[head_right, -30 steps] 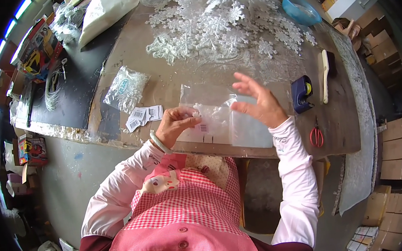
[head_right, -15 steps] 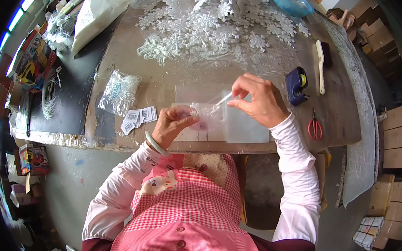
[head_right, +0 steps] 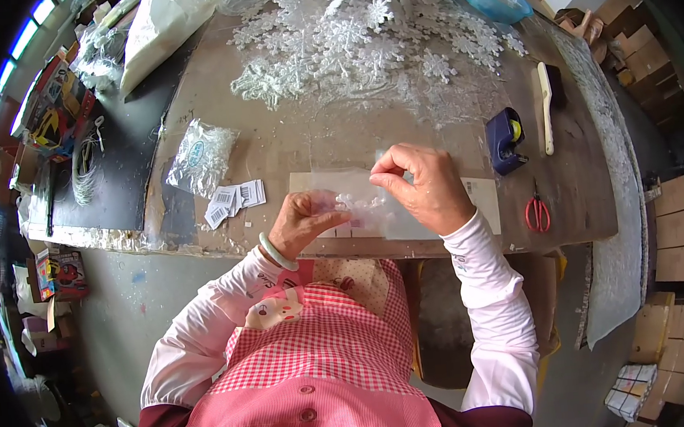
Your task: Packaging plastic snowflake decorations into bags and applying labels.
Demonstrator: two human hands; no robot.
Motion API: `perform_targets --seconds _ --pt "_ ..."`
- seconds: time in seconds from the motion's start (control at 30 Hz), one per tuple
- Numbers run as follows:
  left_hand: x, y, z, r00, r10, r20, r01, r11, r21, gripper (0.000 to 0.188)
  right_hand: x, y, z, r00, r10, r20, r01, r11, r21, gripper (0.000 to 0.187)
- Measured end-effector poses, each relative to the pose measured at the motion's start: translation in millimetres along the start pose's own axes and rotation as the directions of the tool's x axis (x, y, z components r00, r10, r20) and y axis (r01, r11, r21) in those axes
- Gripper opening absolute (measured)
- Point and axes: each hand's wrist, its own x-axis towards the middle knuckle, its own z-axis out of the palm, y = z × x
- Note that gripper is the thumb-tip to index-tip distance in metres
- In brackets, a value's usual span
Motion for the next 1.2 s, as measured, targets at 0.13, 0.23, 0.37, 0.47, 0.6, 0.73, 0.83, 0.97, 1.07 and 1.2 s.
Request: perform_targets --seconds 0.13,0.23,0.37,0.47,0.6,0.73,0.83,0.97,1.07,1.2 --pt "6 39 10 0.992 0.127 -0.023 -0.123 0.982 0.142 0.029 -5 -8 -5 0.999 0.01 0.038 -0.009 0.999 -0.041 0.009" --pt "19 70 15 0.92 0.391 0.037 -0.369 0.827 0.423 0.036 -9 -8 -6 0.999 -0.036 0.022 0.039 0.993 -0.11 0.01" --pt "37 87 24 0.808 0.542 0.233 -0.512 0.448 0.733 0.016 -13 0 -13 0.994 -0.109 0.022 0.111 0.962 -0.248 0.01" --pt "46 91 31 0.799 0.525 0.294 -0.55 0.437 0.712 0.008 -21 6 -28 1.0 -0.02 0.011 0.021 0.99 -0.14 0.009" --pt "49 92 35 0.81 0.506 0.297 -0.55 0.48 0.684 0.004 -36 30 -47 0.99 0.059 -0.127 -0.049 0.996 0.077 0.011" --pt "43 96 32 0.838 0.481 0.258 -0.514 0.533 0.672 0.001 -60 147 -108 0.823 0.301 -0.482 -0.293 0.951 0.093 0.02" --pt "39 104 27 0.848 0.455 0.273 -0.497 0.5 0.709 0.004 -89 236 -146 0.752 0.376 -0.541 -0.445 0.896 0.004 0.023" --pt "35 105 23 0.857 0.453 0.245 -0.481 0.534 0.695 0.004 -80 263 -148 0.64 0.636 -0.431 -0.681 0.73 0.065 0.028" --pt "30 106 20 0.868 0.429 0.248 -0.465 0.534 0.706 0.004 -63 253 -143 0.573 0.745 -0.34 -0.782 0.622 0.044 0.03" --pt "29 106 20 0.886 0.397 0.241 -0.439 0.546 0.713 0.004 -58 236 -137 0.399 0.867 -0.299 -0.825 0.482 0.296 0.019"
